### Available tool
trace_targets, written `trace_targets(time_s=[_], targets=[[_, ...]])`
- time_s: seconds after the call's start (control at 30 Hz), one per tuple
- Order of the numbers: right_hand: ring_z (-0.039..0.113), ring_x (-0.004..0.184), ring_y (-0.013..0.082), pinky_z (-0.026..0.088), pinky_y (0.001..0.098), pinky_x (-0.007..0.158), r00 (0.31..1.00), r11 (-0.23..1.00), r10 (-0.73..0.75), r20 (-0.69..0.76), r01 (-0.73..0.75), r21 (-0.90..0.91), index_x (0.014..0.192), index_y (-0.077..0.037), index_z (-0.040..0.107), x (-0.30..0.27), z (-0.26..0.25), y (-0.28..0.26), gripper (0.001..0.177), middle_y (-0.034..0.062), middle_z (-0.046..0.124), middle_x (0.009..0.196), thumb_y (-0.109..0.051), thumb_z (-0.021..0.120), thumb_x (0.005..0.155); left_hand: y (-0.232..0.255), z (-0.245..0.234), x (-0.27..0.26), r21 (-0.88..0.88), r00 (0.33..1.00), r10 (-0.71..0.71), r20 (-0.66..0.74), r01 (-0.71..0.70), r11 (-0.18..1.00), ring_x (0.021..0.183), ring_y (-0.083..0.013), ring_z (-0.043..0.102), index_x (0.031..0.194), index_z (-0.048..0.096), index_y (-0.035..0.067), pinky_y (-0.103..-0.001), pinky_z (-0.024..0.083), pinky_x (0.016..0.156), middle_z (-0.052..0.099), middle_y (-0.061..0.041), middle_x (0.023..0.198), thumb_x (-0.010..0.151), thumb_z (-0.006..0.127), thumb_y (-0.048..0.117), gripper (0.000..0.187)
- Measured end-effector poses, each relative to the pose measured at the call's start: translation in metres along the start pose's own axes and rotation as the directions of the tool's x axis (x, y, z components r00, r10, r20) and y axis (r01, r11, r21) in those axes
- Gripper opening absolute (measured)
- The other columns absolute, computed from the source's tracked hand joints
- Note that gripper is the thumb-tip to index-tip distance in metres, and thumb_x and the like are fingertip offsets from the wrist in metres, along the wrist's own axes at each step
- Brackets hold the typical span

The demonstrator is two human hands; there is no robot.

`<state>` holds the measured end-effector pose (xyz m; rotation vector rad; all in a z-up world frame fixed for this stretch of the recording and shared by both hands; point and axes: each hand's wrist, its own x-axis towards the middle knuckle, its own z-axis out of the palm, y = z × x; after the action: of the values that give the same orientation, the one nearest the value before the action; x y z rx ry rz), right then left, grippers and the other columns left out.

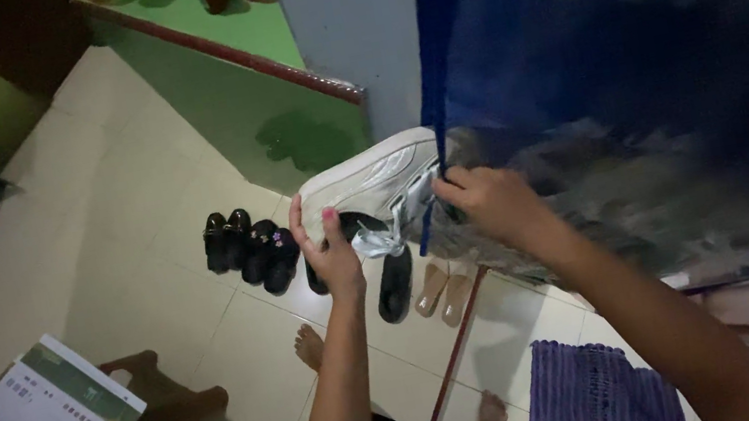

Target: Organizing various pairs of shoes by placing them into the slots of a hanging shoe rack.

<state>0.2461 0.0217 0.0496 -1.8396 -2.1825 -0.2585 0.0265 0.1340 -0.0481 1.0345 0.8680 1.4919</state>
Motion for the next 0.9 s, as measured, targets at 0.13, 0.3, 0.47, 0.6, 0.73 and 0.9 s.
trace_targets(time_s=[0.13,0.3,0.47,0.6,0.73,0.9], targets=[[0.069,0.084,0.0291,0.057,0.0424,0.065,0.999,0.998,0.009,0.049,-0.012,0.057,0.121,-0.014,0.069,0.000,-0.009,0.001,0.040,0.0073,0.066,0.103,-0.008,0.060,0.083,-0.019,0.022,-0.004,-0.131,0.994,-0.105,0.000,0.104,0.986,0.127,-0.0217,0.056,0.153,0.042,0.007,-0.032,0.045,0.109,0.056,-0.013,0.144,0.104,0.059,0.017,0.053],[0.069,0.087,0.0297,0.056,0.0437,0.070,0.990,0.995,-0.032,0.138,0.019,0.095,0.122,-0.014,0.068,-0.003,-0.011,0.003,0.040,0.0079,0.066,0.105,-0.007,0.059,0.083,-0.046,0.046,-0.008,-0.257,0.978,-0.185,0.094,0.203,0.945,0.124,-0.0229,0.058,0.153,0.042,0.009,-0.034,0.048,0.106,0.057,-0.015,0.143,0.104,0.060,0.019,0.053],[0.068,0.091,0.0309,0.055,0.0445,0.073,0.989,0.991,-0.049,0.137,0.031,0.132,0.122,-0.013,0.068,-0.008,-0.014,0.004,0.039,0.0097,0.065,0.100,-0.007,0.058,0.084,-0.059,0.073,-0.009,-0.269,0.976,-0.143,0.165,0.184,0.945,0.123,-0.0209,0.057,0.152,0.042,0.011,-0.033,0.047,0.106,0.056,-0.011,0.141,0.103,0.062,0.019,0.053],[0.067,0.092,0.0314,0.055,0.0444,0.073,0.993,0.991,-0.054,0.102,0.041,0.130,0.118,-0.012,0.069,-0.009,-0.014,0.003,0.032,0.0105,0.064,0.096,-0.011,0.061,0.087,-0.070,0.094,-0.010,-0.282,0.964,-0.235,0.121,0.261,0.923,0.104,-0.0186,0.062,0.152,0.044,0.013,-0.030,0.052,0.089,0.063,-0.011,0.124,0.102,0.065,0.025,0.055],[0.066,0.093,0.0316,0.054,0.0444,0.075,0.996,0.983,-0.087,0.030,0.081,0.166,0.113,-0.010,0.069,-0.009,-0.014,0.000,0.027,0.0107,0.064,0.096,-0.012,0.061,0.087,-0.054,0.109,-0.020,-0.236,0.905,-0.415,0.095,0.426,0.874,0.089,-0.0164,0.061,0.149,0.041,0.020,-0.030,0.051,0.071,0.065,-0.011,0.114,0.095,0.064,0.030,0.059],[0.066,0.093,0.0320,0.054,0.0444,0.076,0.995,0.982,-0.093,-0.039,0.098,0.161,0.111,-0.006,0.068,-0.011,-0.015,-0.006,0.028,0.0116,0.064,0.099,-0.009,0.061,0.084,-0.058,0.115,-0.030,-0.297,0.897,-0.406,0.174,0.441,0.847,0.096,-0.0161,0.061,0.149,0.044,0.017,-0.028,0.052,0.079,0.064,-0.010,0.121,0.099,0.066,0.031,0.057]])
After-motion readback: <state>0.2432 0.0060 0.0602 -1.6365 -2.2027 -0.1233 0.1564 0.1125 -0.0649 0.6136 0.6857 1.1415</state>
